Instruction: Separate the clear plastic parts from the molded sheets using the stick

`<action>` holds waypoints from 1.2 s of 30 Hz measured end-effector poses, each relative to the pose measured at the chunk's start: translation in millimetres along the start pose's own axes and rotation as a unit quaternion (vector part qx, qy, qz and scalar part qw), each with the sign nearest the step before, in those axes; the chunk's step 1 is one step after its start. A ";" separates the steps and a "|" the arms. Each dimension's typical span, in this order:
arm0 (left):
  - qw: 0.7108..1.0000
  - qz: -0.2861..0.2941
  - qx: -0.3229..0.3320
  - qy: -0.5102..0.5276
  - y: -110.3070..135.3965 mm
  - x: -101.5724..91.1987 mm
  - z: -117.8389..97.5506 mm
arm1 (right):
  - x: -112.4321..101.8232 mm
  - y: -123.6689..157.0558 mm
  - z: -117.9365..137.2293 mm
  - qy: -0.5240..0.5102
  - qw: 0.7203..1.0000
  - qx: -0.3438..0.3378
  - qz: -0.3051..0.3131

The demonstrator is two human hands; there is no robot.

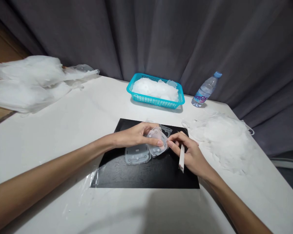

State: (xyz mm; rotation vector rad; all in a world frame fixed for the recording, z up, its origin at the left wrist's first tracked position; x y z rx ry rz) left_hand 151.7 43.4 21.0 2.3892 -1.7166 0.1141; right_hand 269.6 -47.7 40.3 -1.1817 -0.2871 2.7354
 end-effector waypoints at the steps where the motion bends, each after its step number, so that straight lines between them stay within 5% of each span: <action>1: 1.000 0.003 -0.001 0.006 -0.2 0.4 0.3 | -0.4 1.1 2.3 0.012 1.000 -0.006 0.000; 7: 0.999 0.018 -0.019 0.045 0.5 6.8 3.3 | 6.5 2.0 4.3 0.096 0.995 -0.041 0.001; 11: 0.990 0.064 -0.075 0.101 5.0 21.5 12.8 | 4.2 -4.9 -11.2 0.164 0.984 -0.030 -0.055; 21: 0.998 0.056 -0.030 -0.007 -0.3 5.5 13.3 | -8.2 -6.4 -27.2 0.039 0.999 0.016 -0.016; 26: 0.998 0.061 -0.022 0.010 0.3 7.0 10.3 | -27.0 -1.3 3.0 0.047 0.992 -0.091 -0.068; 31: 0.997 0.069 -0.009 0.017 -1.3 10.0 6.1 | -8.7 16.4 41.2 0.200 0.951 -0.237 -0.011; 34: 1.000 0.021 0.003 -0.023 -3.8 5.9 5.9 | -2.6 24.1 51.5 0.292 0.906 -0.304 -0.048; 36: 0.998 -0.029 0.012 -0.063 -3.9 1.8 6.9 | -2.6 22.0 48.9 0.302 0.901 -0.305 -0.056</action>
Point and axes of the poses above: each hand's wrist, its own y-axis away from the middle knuckle, its own x-axis out of the palm, z = x × y, the point moved 9 cm from there along -y, towards the middle knuckle, and after that the axes turned 13 degrees about y, right-handed, at the moved point
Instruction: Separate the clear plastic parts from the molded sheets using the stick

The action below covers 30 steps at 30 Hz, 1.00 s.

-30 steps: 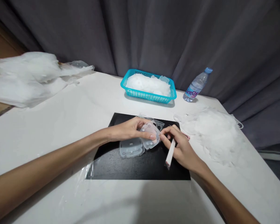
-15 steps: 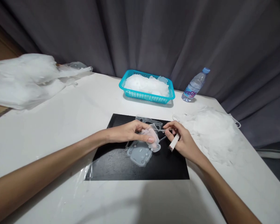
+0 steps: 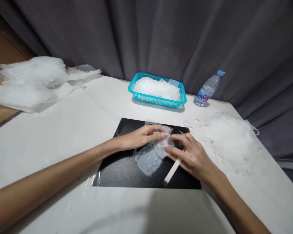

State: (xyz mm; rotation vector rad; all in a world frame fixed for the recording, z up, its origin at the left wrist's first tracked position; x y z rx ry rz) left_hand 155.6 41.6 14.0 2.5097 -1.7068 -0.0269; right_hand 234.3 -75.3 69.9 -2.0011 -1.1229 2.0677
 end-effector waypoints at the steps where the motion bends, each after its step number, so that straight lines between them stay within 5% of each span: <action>1: 1.000 -0.016 0.002 -0.019 0.7 -0.4 1.1 | 2.1 -0.1 -4.7 -0.011 1.000 0.013 0.008; 7: 0.990 -0.016 0.020 -0.138 8.6 9.0 6.2 | 21.6 7.1 -31.9 -0.109 0.980 0.120 0.118; 11: 0.982 -0.014 0.040 -0.185 10.6 10.3 7.7 | 29.6 10.6 -19.4 -0.115 0.979 0.057 0.159; 14: 0.976 -0.002 0.050 -0.211 10.3 11.8 9.1 | 29.2 10.6 -11.7 -0.096 0.982 0.010 0.164; 20: 0.983 0.016 0.071 -0.171 9.8 8.7 5.5 | 21.1 7.8 -15.3 -0.102 0.984 0.023 0.147; 30: 0.997 0.010 -0.012 -0.080 5.2 -1.6 12.5 | 16.0 2.5 -2.2 -0.042 0.994 -0.003 0.100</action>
Point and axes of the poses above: each hand's wrist, its own y-axis away from the middle knuckle, its own x-axis out of the palm, z = x × y, the point moved 9 cm from there along -y, towards the middle knuckle, and after that the axes turned 13 degrees about y, right-handed, at the moved point
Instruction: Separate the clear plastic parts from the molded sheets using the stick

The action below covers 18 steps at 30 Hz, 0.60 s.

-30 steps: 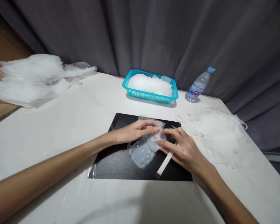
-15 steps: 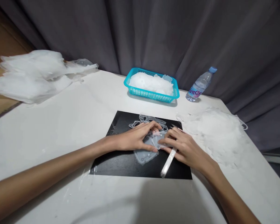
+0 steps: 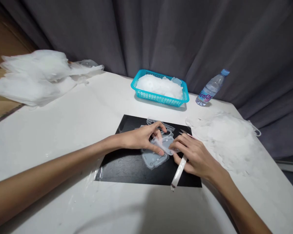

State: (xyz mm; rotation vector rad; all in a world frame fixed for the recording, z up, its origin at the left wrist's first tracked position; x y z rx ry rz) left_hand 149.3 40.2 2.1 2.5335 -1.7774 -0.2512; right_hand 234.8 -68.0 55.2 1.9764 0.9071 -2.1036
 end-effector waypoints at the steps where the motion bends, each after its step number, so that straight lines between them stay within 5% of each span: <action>1: 1.000 0.007 -0.008 0.020 0.0 0.9 0.8 | -0.8 -0.7 3.4 0.017 1.000 -0.011 -0.004; 11: 0.987 0.079 -0.007 0.141 3.6 5.0 -6.8 | -1.5 2.4 8.8 0.092 0.994 -0.039 -0.034; 18: 0.982 0.032 -0.026 0.184 3.2 14.3 -3.8 | 2.8 4.5 12.1 0.090 0.995 -0.050 -0.015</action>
Point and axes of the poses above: each hand's wrist, its own y-axis away from the middle knuckle, its own x-axis out of the palm, z = x × y, the point moved 9 cm from there along -y, towards the middle knuckle, and after that the axes turned 13 degrees about y, right-handed, at the moved point
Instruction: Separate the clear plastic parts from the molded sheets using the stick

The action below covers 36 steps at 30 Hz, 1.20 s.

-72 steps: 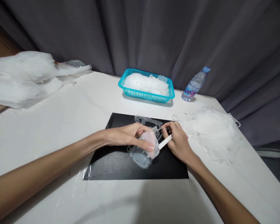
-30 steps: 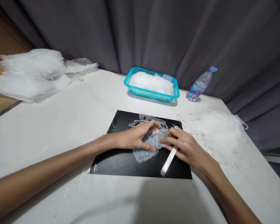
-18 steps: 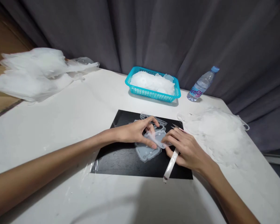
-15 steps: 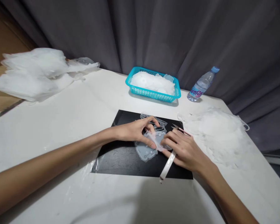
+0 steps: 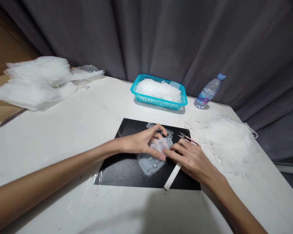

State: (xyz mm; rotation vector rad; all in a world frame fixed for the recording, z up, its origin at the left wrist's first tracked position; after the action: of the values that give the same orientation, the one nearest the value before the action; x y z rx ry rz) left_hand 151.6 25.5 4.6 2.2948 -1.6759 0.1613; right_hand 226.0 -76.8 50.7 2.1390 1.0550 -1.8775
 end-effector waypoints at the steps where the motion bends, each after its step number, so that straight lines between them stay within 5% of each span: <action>1: 1.000 -0.005 -0.001 0.003 0.1 1.2 0.9 | -0.9 -0.1 0.5 -0.001 1.000 -0.004 -0.001; 12: 0.999 -0.012 -0.016 -0.045 2.1 5.7 8.0 | -0.6 -1.9 -6.0 -0.101 0.995 0.022 0.015; 24: 0.995 0.000 -0.076 0.064 2.5 -0.8 13.6 | -8.9 1.4 -24.7 -0.189 0.979 0.077 0.015; 28: 0.995 -0.018 -0.074 0.071 4.3 -1.5 11.3 | -13.1 2.6 -33.2 -0.159 0.974 0.160 -0.037; 32: 0.993 -0.027 -0.055 0.097 3.7 -1.3 8.5 | -9.2 10.5 -44.7 -0.170 0.932 0.309 -0.087; 36: 0.991 -0.044 -0.038 0.117 2.5 -4.0 4.0 | 0.3 5.5 -37.8 -0.254 0.911 0.318 -0.070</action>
State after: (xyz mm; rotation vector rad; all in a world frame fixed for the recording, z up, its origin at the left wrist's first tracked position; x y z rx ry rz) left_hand 147.6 27.2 0.2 2.1939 -1.4376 0.3288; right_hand 260.5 -61.8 57.3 1.6375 0.5335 -2.9368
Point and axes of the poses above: each hand's wrist, its own y-axis away from the middle knuckle, its own x-axis out of the palm, z = x × y, the point moved 9 cm from there along -y, towards the middle knuckle, and after that the axes turned 13 degrees about y, right-handed, at the moved point
